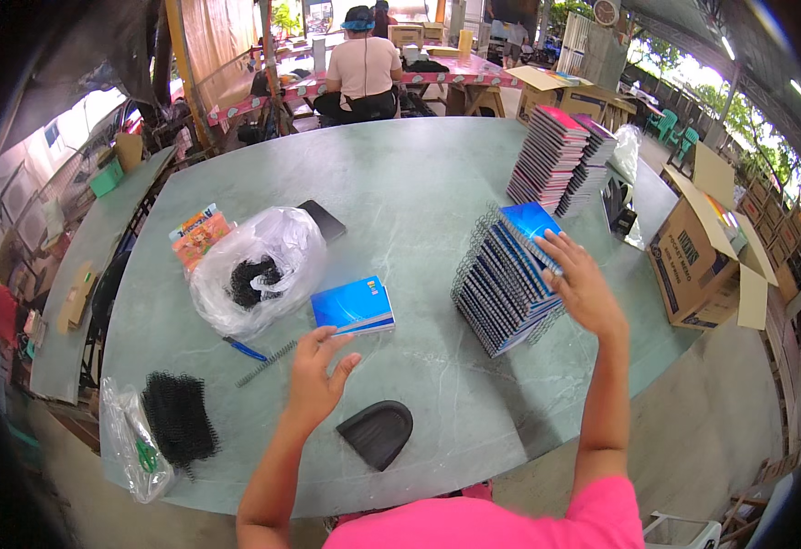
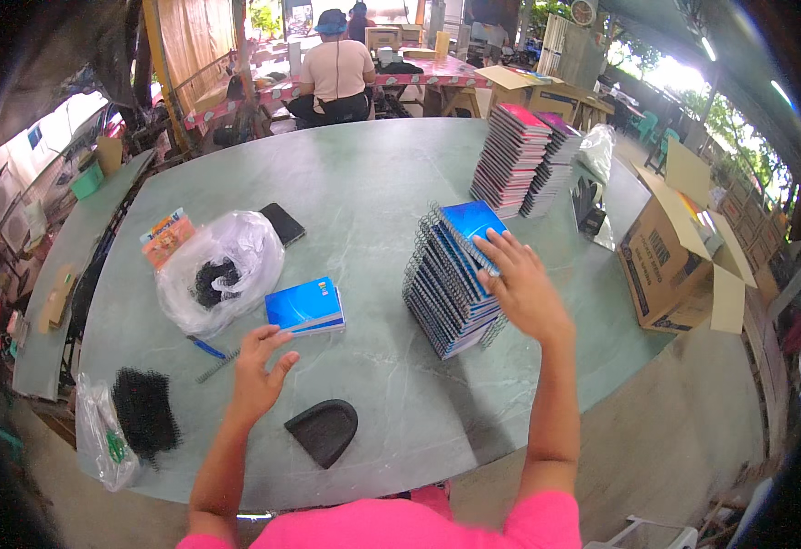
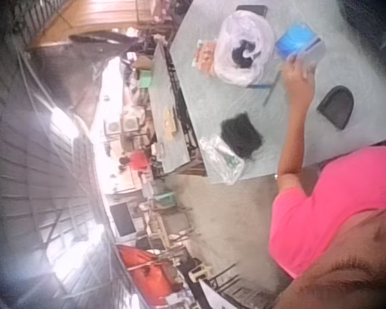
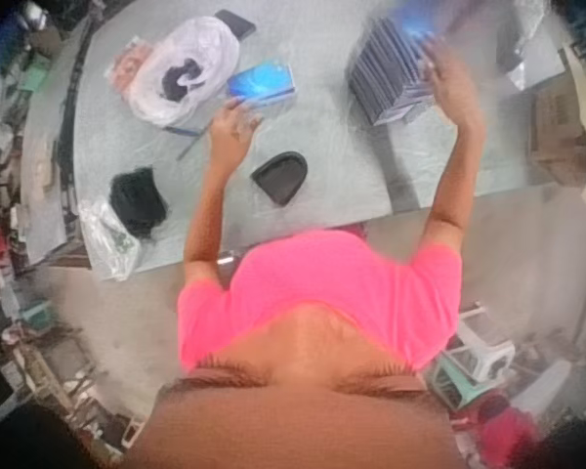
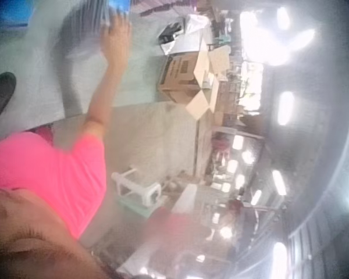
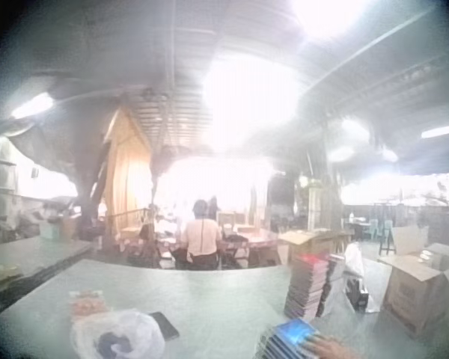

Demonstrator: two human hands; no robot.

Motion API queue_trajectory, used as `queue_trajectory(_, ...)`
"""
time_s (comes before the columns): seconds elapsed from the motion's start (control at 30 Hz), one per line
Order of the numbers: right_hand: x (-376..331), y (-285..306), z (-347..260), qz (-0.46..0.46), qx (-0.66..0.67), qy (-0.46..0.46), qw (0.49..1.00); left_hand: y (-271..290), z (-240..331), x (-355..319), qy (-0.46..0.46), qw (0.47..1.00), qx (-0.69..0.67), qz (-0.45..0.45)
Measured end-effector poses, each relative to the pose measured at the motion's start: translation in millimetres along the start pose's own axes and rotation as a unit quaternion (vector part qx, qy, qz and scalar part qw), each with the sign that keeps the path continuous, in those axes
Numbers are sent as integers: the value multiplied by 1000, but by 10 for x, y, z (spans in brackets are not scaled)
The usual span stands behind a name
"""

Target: The person manually threads a plastic spiral coil through the pre-punched holes of a stack of papers and covers, then places the finished notebook onto a stack.

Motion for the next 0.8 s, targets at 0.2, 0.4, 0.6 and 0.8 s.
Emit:
queue_trajectory(0.2, -144, -148, -260, -19, -20, -24, 999, 106, 15, -4, -8, 999, 8, -39)
queue_trajectory(0.4, -72, -130, -205, 10, -75, -21, 997, -124, -265, 89, -81, 990, 105, -47)
queue_trajectory(0.6, -58, 63, -755, 121, -96, 85, 984, -374, -890, 243, -71, 960, 271, 1)
queue_trajectory(0.8, -173, -796, -1217, 29, 28, 200, 979, -539, -763, 68, -105, 945, 300, -83)
Point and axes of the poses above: each hand's wrist, its own x-axis towards the middle knuckle, its own y-axis out of the back of the hand, z = x × y, the point moved 4 cm from there along x, towards the middle knuckle, and after that the axes turned 7 degrees about -x, right-handed, at the moved point
